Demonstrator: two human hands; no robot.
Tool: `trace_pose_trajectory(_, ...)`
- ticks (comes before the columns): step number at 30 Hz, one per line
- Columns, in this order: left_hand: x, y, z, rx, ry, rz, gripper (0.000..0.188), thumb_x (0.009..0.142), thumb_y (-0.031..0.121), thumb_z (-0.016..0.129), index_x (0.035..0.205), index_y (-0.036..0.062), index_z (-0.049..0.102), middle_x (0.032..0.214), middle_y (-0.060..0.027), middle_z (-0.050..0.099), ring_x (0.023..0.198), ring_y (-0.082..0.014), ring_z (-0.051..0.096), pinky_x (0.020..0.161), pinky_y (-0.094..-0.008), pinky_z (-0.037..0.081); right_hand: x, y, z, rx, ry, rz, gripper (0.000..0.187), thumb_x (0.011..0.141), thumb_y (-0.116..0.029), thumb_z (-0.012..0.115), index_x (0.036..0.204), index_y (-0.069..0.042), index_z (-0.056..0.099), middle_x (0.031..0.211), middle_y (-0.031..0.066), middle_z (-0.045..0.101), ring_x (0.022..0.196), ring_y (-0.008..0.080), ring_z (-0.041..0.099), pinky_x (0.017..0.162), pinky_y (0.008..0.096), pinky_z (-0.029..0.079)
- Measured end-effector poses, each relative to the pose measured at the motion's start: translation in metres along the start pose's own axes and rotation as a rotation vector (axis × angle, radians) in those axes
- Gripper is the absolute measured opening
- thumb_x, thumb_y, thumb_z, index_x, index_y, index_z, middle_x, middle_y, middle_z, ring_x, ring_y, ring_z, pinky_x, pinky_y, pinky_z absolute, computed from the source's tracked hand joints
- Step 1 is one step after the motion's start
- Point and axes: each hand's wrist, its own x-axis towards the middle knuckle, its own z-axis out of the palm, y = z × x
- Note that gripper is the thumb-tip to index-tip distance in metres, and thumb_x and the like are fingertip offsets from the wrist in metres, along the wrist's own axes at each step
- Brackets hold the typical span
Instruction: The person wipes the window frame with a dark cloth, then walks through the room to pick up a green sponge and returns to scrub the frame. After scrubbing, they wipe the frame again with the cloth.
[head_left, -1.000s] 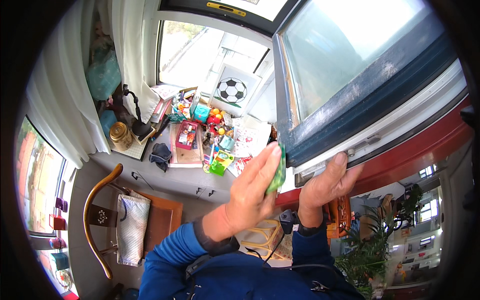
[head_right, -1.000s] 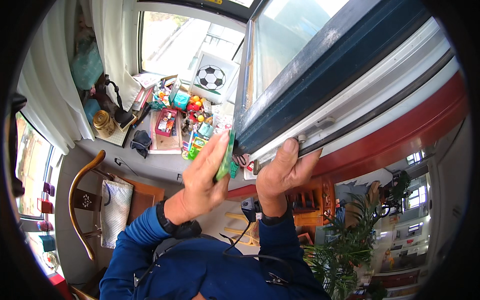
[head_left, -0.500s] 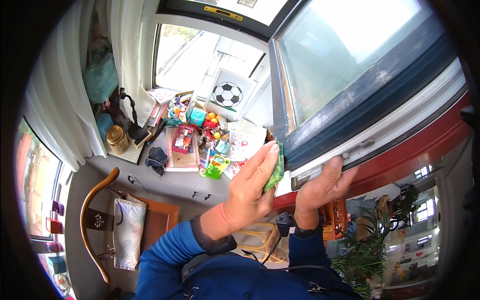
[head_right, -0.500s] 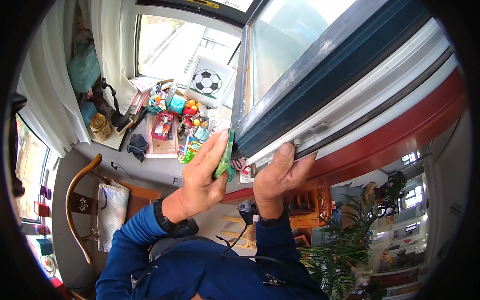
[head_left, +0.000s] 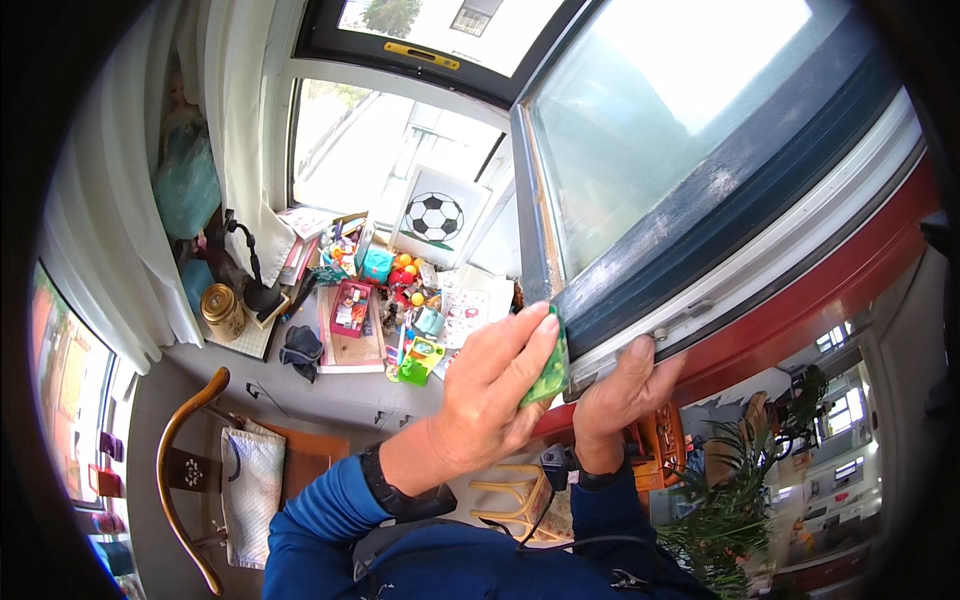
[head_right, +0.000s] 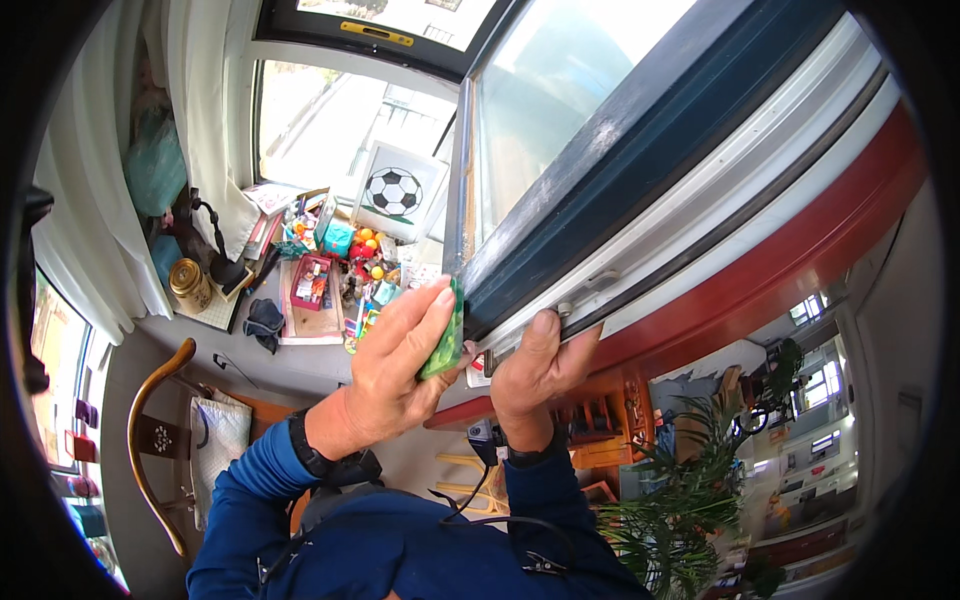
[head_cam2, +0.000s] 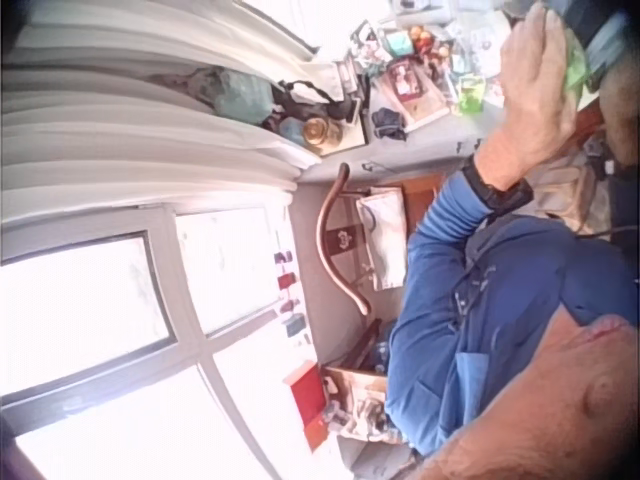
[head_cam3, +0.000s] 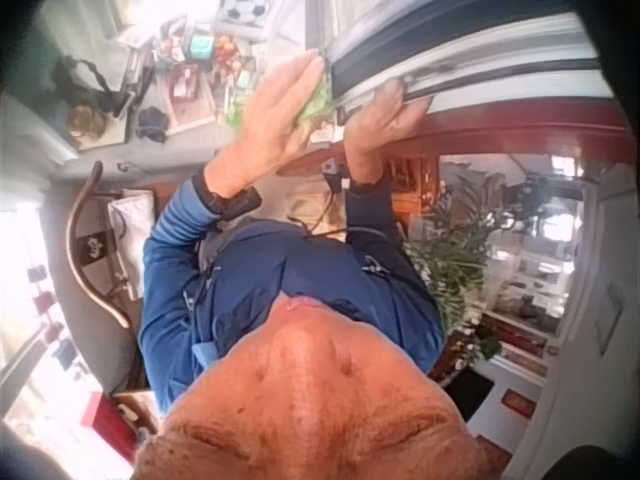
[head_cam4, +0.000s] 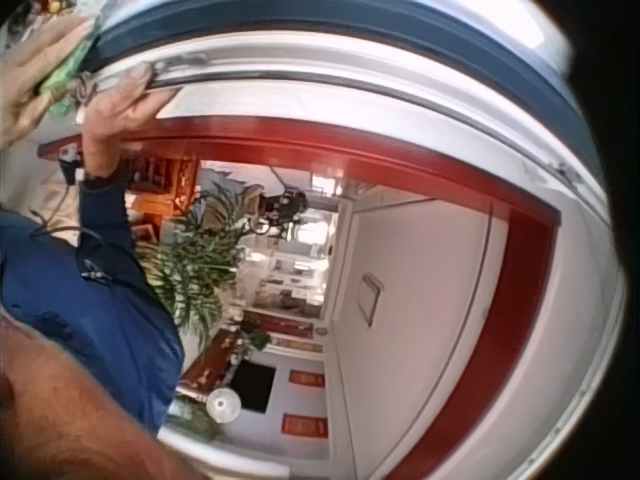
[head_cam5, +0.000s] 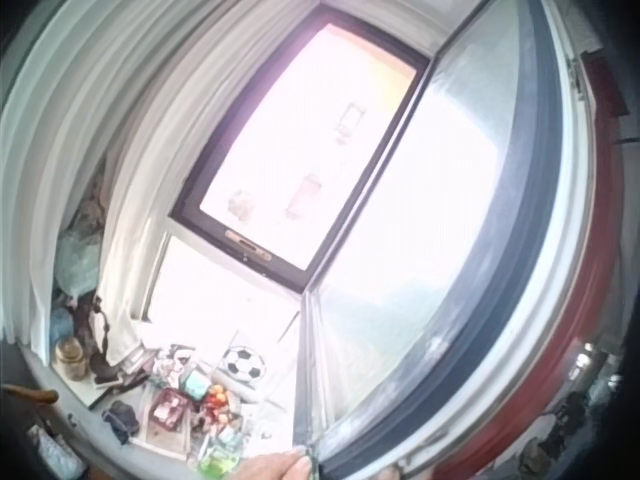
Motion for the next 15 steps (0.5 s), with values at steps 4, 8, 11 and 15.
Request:
trace_pose_trajectory(4,0.03,-0.006,0.008,0.011,-0.08,-0.121,0.07,0.074,0.004,0.083,0.136,-0.0065,0.055,0.134,-0.0278,0.058,0.116,-0.0403,0.062,0.098,-0.0398,0.051,0.0,-0.003,0.0,-0.058,0.014,-0.007,0.053,0.103,-0.021,0.052,0.144,0.011,0.039,0.129,0.0203,0.058,0.109,0.0219,0.06,0.093,0.0339,0.05)
trace_pose_trajectory(8,0.032,-0.003,0.009,0.006,0.002,-0.002,0.07,0.074,0.005,0.083,0.137,-0.0062,0.055,0.136,-0.0288,0.057,0.119,-0.0408,0.062,0.099,-0.0404,0.051,-0.001,-0.004,-0.001,-0.024,-0.001,0.011,0.054,0.103,-0.021,0.053,0.145,0.011,0.038,0.13,0.0195,0.058,0.111,0.0221,0.059,0.094,0.0336,0.05)
trace_pose_trajectory(11,0.02,-0.005,0.005,0.003,-0.036,-0.004,0.067,0.074,0.003,0.082,0.135,-0.0079,0.056,0.134,-0.0305,0.057,0.115,-0.0416,0.063,0.096,-0.0417,0.052,-0.002,-0.002,-0.001,0.015,-0.009,0.013,0.055,0.103,-0.021,0.053,0.146,0.01,0.037,0.132,0.0194,0.056,0.112,0.0217,0.058,0.095,0.0337,0.049)
trace_pose_trajectory(15,0.007,-0.009,-0.003,-0.003,-0.145,-0.064,0.068,0.071,0.004,0.082,0.133,-0.008,0.057,0.131,-0.0302,0.059,0.109,-0.0416,0.064,0.091,-0.0429,0.052,-0.004,0.001,-0.002,-0.014,0.028,0.014,0.056,0.103,-0.021,0.054,0.147,0.01,0.037,0.132,0.0196,0.056,0.114,0.0225,0.058,0.097,0.0349,0.048)
